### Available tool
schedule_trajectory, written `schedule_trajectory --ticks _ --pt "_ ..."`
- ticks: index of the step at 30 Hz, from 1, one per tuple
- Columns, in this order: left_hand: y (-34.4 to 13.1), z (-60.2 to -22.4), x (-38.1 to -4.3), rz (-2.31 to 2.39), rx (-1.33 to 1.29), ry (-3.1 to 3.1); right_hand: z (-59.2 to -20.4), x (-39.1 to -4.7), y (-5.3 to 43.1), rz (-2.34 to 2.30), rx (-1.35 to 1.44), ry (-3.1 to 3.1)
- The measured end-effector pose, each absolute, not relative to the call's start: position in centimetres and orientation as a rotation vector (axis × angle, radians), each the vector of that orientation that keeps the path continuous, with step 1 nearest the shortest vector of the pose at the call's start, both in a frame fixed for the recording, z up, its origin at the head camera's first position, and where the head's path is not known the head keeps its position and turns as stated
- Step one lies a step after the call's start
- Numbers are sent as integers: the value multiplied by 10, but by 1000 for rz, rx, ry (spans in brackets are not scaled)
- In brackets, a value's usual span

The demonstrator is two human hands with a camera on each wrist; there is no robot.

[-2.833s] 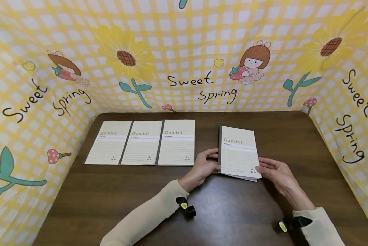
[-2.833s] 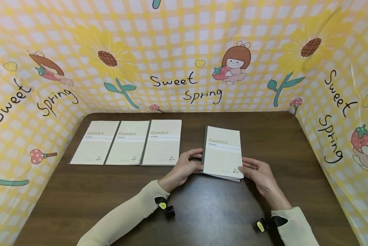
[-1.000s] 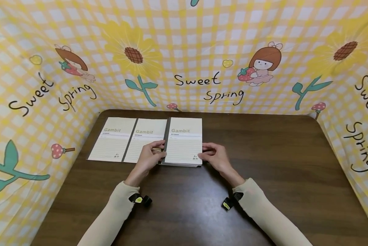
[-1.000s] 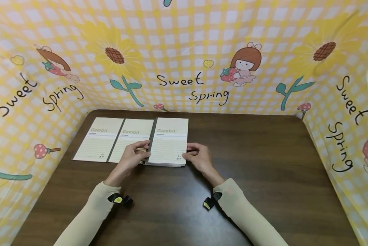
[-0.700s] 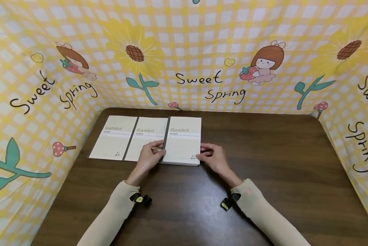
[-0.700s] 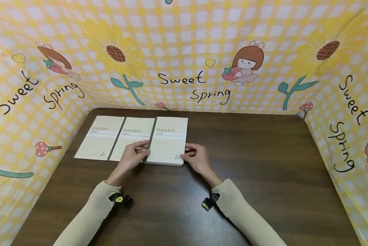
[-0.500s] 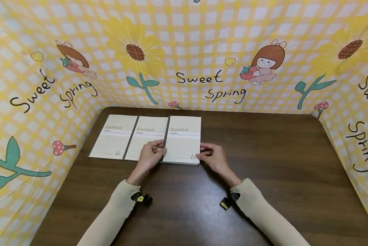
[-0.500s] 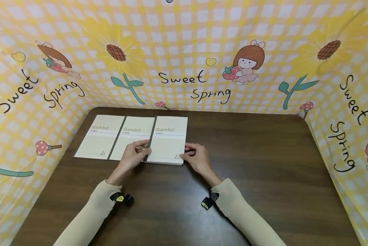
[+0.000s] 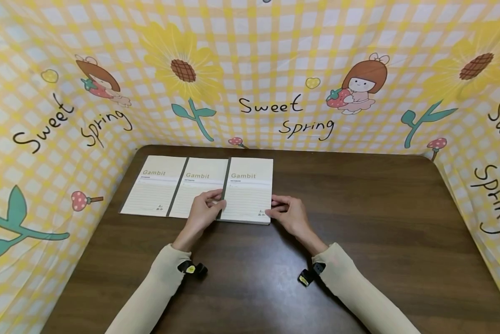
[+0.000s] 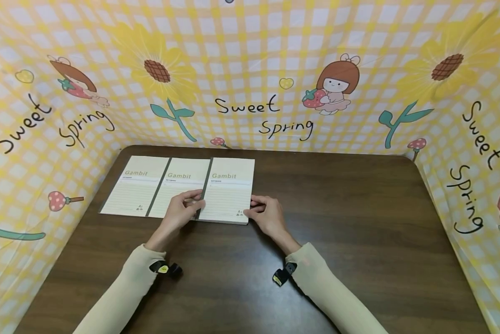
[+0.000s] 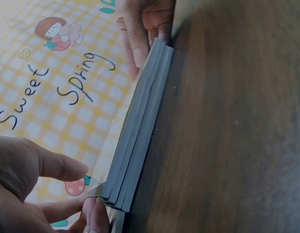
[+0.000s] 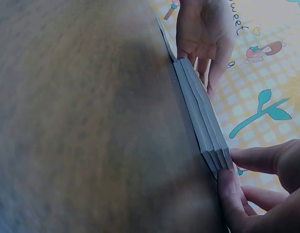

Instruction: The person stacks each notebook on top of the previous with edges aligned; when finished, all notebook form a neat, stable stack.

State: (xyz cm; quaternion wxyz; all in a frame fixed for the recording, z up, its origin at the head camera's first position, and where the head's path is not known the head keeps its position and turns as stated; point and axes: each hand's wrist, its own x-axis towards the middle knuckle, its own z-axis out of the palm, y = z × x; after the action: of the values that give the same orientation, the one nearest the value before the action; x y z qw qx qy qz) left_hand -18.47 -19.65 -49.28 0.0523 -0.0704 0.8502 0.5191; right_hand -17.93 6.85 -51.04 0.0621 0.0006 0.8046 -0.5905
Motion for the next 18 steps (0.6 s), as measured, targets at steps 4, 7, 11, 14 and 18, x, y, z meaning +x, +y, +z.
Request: schedule_trajectory --ticks 4,7,11,14,18 --pt "-199 -492 -186 1604 -269 2540 -509 -179 68 -1786 5 2423" --pt "-199 -491 -187 1590 -283 2539 -510 -179 68 -1791 2 2426" --pt "-198 -491 -188 1577 -279 2537 -510 -180 69 -1788 3 2437" --pt "-200 -491 -188 1576 -263 2525 -508 -179 69 -1758 1 2464" --pt "-207 -488 -185 1598 -252 2487 -503 -177 66 -1676 -58 2577"
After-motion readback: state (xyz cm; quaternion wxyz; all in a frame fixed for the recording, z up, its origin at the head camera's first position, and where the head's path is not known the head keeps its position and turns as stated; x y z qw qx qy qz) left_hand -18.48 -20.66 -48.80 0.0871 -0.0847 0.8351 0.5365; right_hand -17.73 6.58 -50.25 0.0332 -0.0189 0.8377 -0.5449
